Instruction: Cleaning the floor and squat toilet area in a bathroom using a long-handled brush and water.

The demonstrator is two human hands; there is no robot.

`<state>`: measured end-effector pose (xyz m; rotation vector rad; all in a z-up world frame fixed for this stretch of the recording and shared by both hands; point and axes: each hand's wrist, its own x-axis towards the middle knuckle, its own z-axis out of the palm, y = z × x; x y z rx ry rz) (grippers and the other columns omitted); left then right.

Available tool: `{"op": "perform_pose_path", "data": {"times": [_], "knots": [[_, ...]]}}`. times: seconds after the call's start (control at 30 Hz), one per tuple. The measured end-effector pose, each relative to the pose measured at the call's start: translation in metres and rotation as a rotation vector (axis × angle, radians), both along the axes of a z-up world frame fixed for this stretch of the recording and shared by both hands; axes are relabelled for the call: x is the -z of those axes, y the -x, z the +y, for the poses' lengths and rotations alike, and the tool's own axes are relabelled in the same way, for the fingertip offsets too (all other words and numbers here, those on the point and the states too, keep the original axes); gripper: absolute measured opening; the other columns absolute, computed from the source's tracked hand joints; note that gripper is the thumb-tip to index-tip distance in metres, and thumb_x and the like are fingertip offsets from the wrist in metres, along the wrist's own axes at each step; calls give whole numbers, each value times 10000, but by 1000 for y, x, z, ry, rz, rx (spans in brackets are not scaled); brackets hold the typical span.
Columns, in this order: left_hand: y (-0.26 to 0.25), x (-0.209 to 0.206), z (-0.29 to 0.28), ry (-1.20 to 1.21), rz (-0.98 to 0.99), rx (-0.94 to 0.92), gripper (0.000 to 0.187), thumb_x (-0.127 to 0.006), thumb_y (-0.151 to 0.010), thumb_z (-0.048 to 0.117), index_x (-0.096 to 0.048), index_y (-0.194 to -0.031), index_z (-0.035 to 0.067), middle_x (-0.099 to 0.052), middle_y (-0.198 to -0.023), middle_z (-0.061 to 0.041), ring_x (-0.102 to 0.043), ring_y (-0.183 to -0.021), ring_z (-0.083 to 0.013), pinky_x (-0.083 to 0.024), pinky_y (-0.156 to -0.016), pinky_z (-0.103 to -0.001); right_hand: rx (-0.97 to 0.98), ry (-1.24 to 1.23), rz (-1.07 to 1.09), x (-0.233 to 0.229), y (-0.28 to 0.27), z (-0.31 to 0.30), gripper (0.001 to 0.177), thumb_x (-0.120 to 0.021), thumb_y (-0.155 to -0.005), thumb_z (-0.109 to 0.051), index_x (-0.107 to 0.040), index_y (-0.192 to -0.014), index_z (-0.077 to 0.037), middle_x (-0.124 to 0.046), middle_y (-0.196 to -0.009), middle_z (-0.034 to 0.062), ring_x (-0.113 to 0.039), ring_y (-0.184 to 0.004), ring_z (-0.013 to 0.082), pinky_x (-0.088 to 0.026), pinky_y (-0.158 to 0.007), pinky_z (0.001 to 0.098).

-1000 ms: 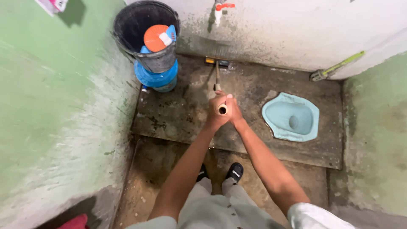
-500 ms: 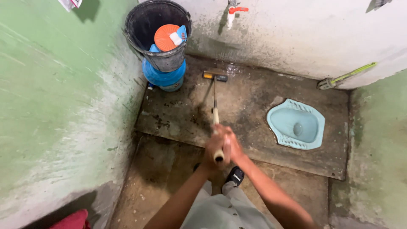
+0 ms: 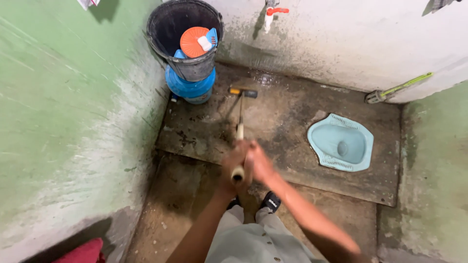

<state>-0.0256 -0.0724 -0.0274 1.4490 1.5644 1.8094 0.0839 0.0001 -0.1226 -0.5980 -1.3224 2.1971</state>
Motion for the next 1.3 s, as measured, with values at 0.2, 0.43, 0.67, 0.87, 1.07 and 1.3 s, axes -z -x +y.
{"op": "perform_pose_path", "data": {"times": [0.2,0.43,0.67,0.87,1.07,1.3], "knots": [[9,-18,-41,-19,33,-21,188,-599,-977,59,-572,-795,17,-613,-767,-157,-650,-725,-322,-533,-700,-425,-89,-544,-223,10,8,-14,491,-539,-968,-255,-555,-1421,-68,-590,-1430,110,-552,-1242,212,-443,-1089,344],[57,41,64,-227,39,-60,144,-550,-945,35,-646,-983,-66,-687,-956,-214,-701,-867,-375,-556,-772,-429,45,-1204,-214,41,75,104,298,-519,-992,-182,-664,-1237,-92,-706,-1313,170,-644,-1200,289,-477,-1109,356],[60,-16,32,-5,-14,-136,188,-595,-996,73,-627,-855,-48,-651,-841,-222,-656,-756,-386,-507,-717,-401,-58,-1155,-411,-34,80,63,329,-664,-831,-186,-669,-1141,-75,-725,-1018,190,-703,-959,374,-556,-841,425],[29,-19,-60,-53,7,-107,158,-595,-955,25,-581,-799,10,-590,-769,-171,-636,-735,-352,-548,-738,-403,-242,-1290,-426,-33,43,-11,388,-638,-806,-132,-642,-1184,-44,-667,-1227,201,-587,-1190,360,-438,-1039,443],[54,40,-7,-74,48,-113,204,-629,-922,42,-521,-754,0,-557,-735,-187,-575,-664,-358,-465,-618,-422,-253,-1240,-683,15,84,40,387,-620,-822,-204,-607,-1201,-125,-692,-1204,205,-634,-1182,372,-490,-974,471],[74,48,55,-1,-108,-191,411,-687,-976,98,-430,-668,12,-422,-578,-129,-392,-512,-249,-331,-504,-398,-54,-1086,-627,-6,108,87,489,-648,-858,-211,-620,-1317,-48,-678,-1199,258,-635,-1108,442,-522,-954,487]]}}
